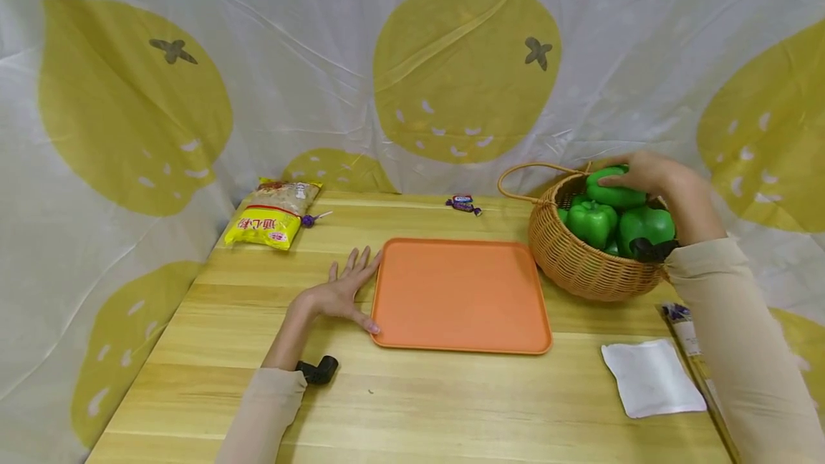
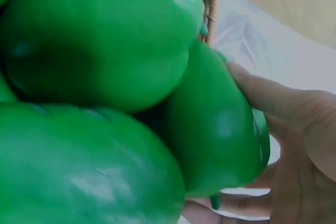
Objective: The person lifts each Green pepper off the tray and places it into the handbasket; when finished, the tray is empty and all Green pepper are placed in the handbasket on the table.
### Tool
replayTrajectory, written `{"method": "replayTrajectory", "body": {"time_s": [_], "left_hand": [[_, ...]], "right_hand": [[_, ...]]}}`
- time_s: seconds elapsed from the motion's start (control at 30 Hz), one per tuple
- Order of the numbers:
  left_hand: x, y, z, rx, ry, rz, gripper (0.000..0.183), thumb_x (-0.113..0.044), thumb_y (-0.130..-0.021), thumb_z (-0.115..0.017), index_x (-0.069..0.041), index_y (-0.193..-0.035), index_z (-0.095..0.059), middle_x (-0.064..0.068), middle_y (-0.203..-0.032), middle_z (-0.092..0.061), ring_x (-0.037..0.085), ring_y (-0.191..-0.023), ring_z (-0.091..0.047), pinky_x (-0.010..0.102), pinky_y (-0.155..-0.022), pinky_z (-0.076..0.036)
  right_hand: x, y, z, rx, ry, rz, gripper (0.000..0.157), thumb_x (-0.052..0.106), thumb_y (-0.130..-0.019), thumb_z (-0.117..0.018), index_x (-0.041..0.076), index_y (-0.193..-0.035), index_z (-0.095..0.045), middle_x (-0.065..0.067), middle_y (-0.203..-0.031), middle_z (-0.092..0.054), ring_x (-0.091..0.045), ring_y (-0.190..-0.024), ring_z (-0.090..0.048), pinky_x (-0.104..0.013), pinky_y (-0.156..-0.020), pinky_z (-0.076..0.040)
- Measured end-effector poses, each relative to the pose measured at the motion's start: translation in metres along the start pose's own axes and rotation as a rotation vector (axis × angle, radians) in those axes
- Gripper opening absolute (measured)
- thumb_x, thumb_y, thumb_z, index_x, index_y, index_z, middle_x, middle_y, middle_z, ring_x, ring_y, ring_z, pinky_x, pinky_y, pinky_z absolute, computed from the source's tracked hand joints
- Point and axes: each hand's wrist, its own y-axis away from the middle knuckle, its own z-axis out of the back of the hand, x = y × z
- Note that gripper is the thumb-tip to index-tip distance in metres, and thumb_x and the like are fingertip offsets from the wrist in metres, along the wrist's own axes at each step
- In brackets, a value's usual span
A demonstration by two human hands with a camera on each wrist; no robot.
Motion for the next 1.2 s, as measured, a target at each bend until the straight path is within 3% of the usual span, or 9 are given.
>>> {"method": "replayTrajectory", "body": {"time_s": [0.17,0.23,0.33,0.47,0.57,0.77,0.93,1.0,1.2], "left_hand": [[0.001,0.001,0.001,-0.008,-0.007,0.004,0.136,-0.054,-0.063,-0.084,-0.019,-0.156,0.010,0.020,-0.159,0.022,0.041,-0.145,0.025,0.071,-0.109,0.016],[0.001,0.002,0.001,-0.010,-0.011,0.004,0.136,-0.055,-0.063,-0.084,-0.019,-0.156,0.010,0.019,-0.159,0.022,0.041,-0.145,0.025,0.071,-0.109,0.016],[0.002,0.003,0.000,-0.005,-0.011,0.006,0.136,-0.056,-0.063,-0.083,-0.019,-0.156,0.010,0.019,-0.159,0.022,0.041,-0.145,0.026,0.070,-0.110,0.016],[0.002,0.003,-0.002,-0.001,-0.006,0.008,0.136,-0.056,-0.063,-0.083,-0.019,-0.156,0.010,0.019,-0.159,0.022,0.040,-0.145,0.026,0.070,-0.110,0.015],[0.001,0.003,-0.002,-0.003,-0.009,0.006,0.136,-0.056,-0.064,-0.083,-0.019,-0.156,0.010,0.019,-0.159,0.022,0.040,-0.145,0.026,0.070,-0.110,0.015],[0.001,0.003,0.001,-0.007,-0.004,0.006,0.136,-0.054,-0.063,-0.084,-0.019,-0.156,0.010,0.020,-0.159,0.022,0.041,-0.145,0.025,0.071,-0.110,0.015],[0.002,0.003,0.001,0.001,-0.004,0.014,0.136,-0.055,-0.063,-0.084,-0.020,-0.155,0.011,0.019,-0.159,0.022,0.041,-0.146,0.025,0.071,-0.110,0.015],[0.001,0.003,0.000,0.000,-0.008,0.014,0.136,-0.055,-0.064,-0.083,-0.019,-0.155,0.010,0.020,-0.159,0.022,0.041,-0.145,0.025,0.071,-0.110,0.015],[-0.001,0.000,-0.002,0.002,-0.010,0.015,0.136,-0.057,-0.063,-0.083,-0.020,-0.155,0.011,0.018,-0.159,0.023,0.039,-0.146,0.026,0.070,-0.110,0.015]], "right_hand": [[0.006,-0.002,-0.001,-0.031,0.129,0.035,0.054,0.040,-0.098,-0.052,0.005,-0.140,-0.047,-0.040,-0.133,-0.046,-0.052,-0.111,-0.052,-0.058,-0.087,-0.046],[0.005,-0.001,-0.002,-0.026,0.117,0.034,0.056,0.041,-0.099,-0.051,0.006,-0.142,-0.044,-0.040,-0.136,-0.042,-0.053,-0.113,-0.050,-0.060,-0.088,-0.045],[0.004,0.002,-0.005,-0.016,0.061,0.046,0.063,0.042,-0.099,-0.048,0.004,-0.148,-0.035,-0.040,-0.140,-0.038,-0.056,-0.111,-0.049,-0.062,-0.087,-0.044],[0.000,0.008,-0.008,-0.018,0.002,0.047,0.067,0.044,-0.102,-0.041,0.004,-0.152,-0.025,-0.041,-0.133,-0.044,-0.044,-0.074,-0.058,-0.052,-0.069,-0.048],[-0.003,0.012,-0.007,-0.041,-0.006,0.051,0.063,0.042,-0.103,-0.038,0.006,-0.153,-0.025,-0.042,-0.132,-0.045,-0.039,-0.067,-0.057,-0.047,-0.064,-0.046],[-0.006,0.014,-0.004,-0.066,-0.033,0.077,0.053,0.035,-0.102,-0.044,0.008,-0.148,-0.038,-0.039,-0.144,-0.035,-0.053,-0.121,-0.044,-0.063,-0.091,-0.040],[-0.006,0.009,-0.004,-0.083,-0.040,0.100,0.048,0.029,-0.101,-0.049,0.005,-0.143,-0.046,-0.037,-0.136,-0.047,-0.040,-0.093,-0.058,-0.053,-0.085,-0.044],[-0.005,0.006,-0.003,-0.083,-0.029,0.111,0.048,0.028,-0.101,-0.050,0.005,-0.142,-0.047,-0.036,-0.132,-0.052,-0.030,-0.077,-0.055,-0.047,-0.080,-0.042],[-0.005,0.007,-0.001,-0.061,-0.025,0.117,0.050,0.035,-0.101,-0.048,0.012,-0.145,-0.045,-0.031,-0.120,-0.059,-0.019,-0.061,-0.042,-0.042,-0.077,-0.039]]}}
